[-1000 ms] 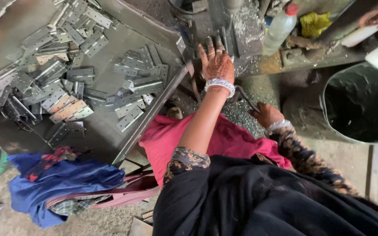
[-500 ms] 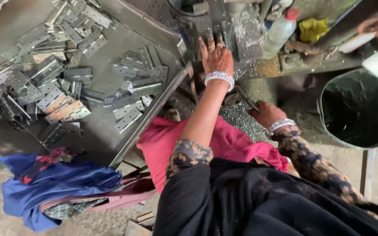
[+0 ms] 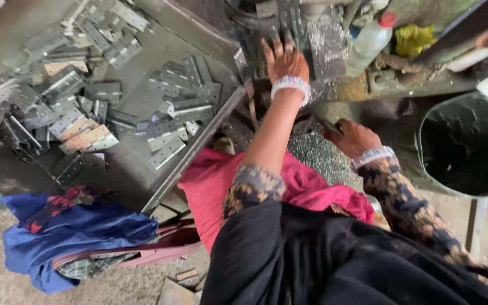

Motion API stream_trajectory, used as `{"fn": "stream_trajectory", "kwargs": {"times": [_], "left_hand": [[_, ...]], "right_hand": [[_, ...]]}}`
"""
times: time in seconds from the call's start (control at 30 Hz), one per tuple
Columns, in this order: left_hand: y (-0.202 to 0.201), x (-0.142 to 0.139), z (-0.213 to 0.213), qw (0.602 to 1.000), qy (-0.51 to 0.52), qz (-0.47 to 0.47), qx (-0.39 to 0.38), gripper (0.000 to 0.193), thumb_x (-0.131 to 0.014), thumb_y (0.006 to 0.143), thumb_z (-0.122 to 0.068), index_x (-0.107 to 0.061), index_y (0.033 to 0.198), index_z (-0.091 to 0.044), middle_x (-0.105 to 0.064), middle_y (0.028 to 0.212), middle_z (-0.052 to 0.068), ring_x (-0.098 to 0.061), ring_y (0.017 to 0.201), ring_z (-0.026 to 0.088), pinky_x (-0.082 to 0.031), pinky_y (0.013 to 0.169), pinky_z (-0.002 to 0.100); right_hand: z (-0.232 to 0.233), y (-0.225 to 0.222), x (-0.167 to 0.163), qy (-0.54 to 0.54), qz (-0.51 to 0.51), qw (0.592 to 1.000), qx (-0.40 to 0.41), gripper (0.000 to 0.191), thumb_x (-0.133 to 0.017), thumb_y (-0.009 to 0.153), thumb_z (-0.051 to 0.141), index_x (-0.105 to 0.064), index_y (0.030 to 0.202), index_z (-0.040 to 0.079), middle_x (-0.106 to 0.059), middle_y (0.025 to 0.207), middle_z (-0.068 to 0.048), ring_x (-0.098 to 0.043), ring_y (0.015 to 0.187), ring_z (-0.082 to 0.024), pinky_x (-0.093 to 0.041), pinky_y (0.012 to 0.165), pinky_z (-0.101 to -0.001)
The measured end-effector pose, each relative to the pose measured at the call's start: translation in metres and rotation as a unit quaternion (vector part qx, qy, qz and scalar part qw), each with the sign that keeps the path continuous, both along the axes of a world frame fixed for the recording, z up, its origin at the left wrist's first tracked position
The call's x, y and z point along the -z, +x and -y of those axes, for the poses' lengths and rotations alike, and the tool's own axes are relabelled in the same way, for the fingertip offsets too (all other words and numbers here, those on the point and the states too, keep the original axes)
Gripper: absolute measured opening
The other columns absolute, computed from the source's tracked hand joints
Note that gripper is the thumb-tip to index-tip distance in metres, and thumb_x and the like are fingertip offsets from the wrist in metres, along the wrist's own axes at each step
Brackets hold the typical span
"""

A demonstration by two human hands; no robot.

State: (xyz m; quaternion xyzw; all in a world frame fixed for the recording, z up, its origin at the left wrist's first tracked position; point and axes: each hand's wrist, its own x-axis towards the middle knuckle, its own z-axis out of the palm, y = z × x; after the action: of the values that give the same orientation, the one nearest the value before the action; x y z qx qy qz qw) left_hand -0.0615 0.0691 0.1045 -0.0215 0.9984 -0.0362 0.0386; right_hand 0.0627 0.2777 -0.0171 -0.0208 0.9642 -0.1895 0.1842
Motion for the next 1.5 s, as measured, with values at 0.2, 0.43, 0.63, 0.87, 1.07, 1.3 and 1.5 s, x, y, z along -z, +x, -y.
{"fn": "stream_trajectory", "kwargs": {"times": [0.2, 0.43, 0.63, 0.87, 1.07, 1.3, 1.5], "left_hand": [[-0.005, 0.001, -0.008, 0.999, 0.016, -0.04, -0.015, 0.041, -0.04, 0.103, -0.024, -0.058, 0.139, -0.018, -0.03, 0.164, 0.003, -0.021, 0.154, 0.027, 0.003, 0.123, 0.061], [0.082, 0.035, 0.09, 0.949, 0.226, -0.203, -0.08, 0.037, -0.058, 0.095, -0.027, -0.067, 0.127, -0.011, -0.068, 0.134, 0.01, -0.061, 0.131, 0.027, -0.042, 0.119, 0.05], [0.021, 0.048, 0.196, 0.935, -0.048, -0.274, -0.218, 0.066, -0.065, 0.078, -0.053, -0.063, 0.124, -0.005, -0.062, 0.132, 0.019, -0.056, 0.124, 0.041, -0.044, 0.101, 0.056], [-0.014, 0.06, 0.209, 0.969, 0.013, -0.129, -0.209, 0.022, -0.063, 0.099, -0.02, -0.073, 0.115, -0.008, -0.072, 0.119, 0.013, -0.066, 0.115, 0.033, -0.057, 0.093, 0.047], [0.089, 0.061, 0.24, 0.877, 0.348, -0.226, -0.241, 0.034, -0.078, 0.083, -0.026, -0.069, 0.101, 0.001, -0.07, 0.104, 0.026, -0.066, 0.1, 0.043, -0.052, 0.088, 0.05], [0.171, 0.072, 0.169, 0.718, 0.66, -0.149, -0.165, 0.033, -0.071, 0.09, -0.024, -0.076, 0.115, -0.002, -0.078, 0.116, 0.02, -0.072, 0.109, 0.034, -0.053, 0.097, 0.04], [0.083, 0.029, 0.043, 0.927, 0.299, -0.221, 0.04, 0.035, -0.052, 0.096, -0.009, -0.073, 0.124, -0.009, -0.062, 0.144, 0.016, -0.069, 0.113, 0.035, -0.054, 0.095, 0.047]], "right_hand": [[0.008, 0.025, 0.016, -0.033, -0.064, 0.997, -0.012, 0.052, -0.067, 0.093, 0.059, -0.068, 0.109, 0.009, -0.073, 0.094, -0.022, -0.07, 0.09, -0.045, -0.054, 0.076, -0.0555], [0.018, 0.031, -0.042, -0.118, -0.317, 0.941, -0.001, 0.044, -0.079, 0.094, 0.039, -0.066, 0.126, 0.011, -0.07, 0.113, -0.018, -0.069, 0.098, -0.041, -0.054, 0.079, -0.0511], [0.039, 0.01, -0.131, -0.129, -0.356, 0.925, -0.025, 0.034, -0.076, 0.104, 0.033, -0.066, 0.124, 0.008, -0.07, 0.119, -0.014, -0.069, 0.104, -0.039, -0.053, 0.086, -0.0476], [0.053, 0.02, -0.149, -0.065, -0.391, 0.916, -0.065, 0.033, -0.08, 0.097, 0.027, -0.069, 0.123, 0.01, -0.071, 0.112, -0.014, -0.069, 0.099, -0.036, -0.054, 0.087, -0.0469], [0.142, 0.027, -0.116, -0.426, -0.161, 0.886, -0.09, 0.041, -0.07, 0.094, 0.017, -0.061, 0.133, 0.007, -0.075, 0.12, -0.009, -0.076, 0.112, -0.025, -0.059, 0.09, -0.0367], [0.159, 0.024, -0.133, -0.068, -0.376, 0.911, -0.155, 0.053, -0.08, 0.095, 0.035, -0.062, 0.137, 0.01, -0.063, 0.115, -0.018, -0.06, 0.108, -0.036, -0.05, 0.089, -0.0485], [0.049, -0.018, -0.143, 0.19, -0.545, 0.801, -0.158, 0.04, -0.065, 0.092, 0.044, -0.063, 0.107, 0.008, -0.066, 0.102, -0.013, -0.063, 0.099, -0.03, -0.049, 0.081, -0.0486]]}}
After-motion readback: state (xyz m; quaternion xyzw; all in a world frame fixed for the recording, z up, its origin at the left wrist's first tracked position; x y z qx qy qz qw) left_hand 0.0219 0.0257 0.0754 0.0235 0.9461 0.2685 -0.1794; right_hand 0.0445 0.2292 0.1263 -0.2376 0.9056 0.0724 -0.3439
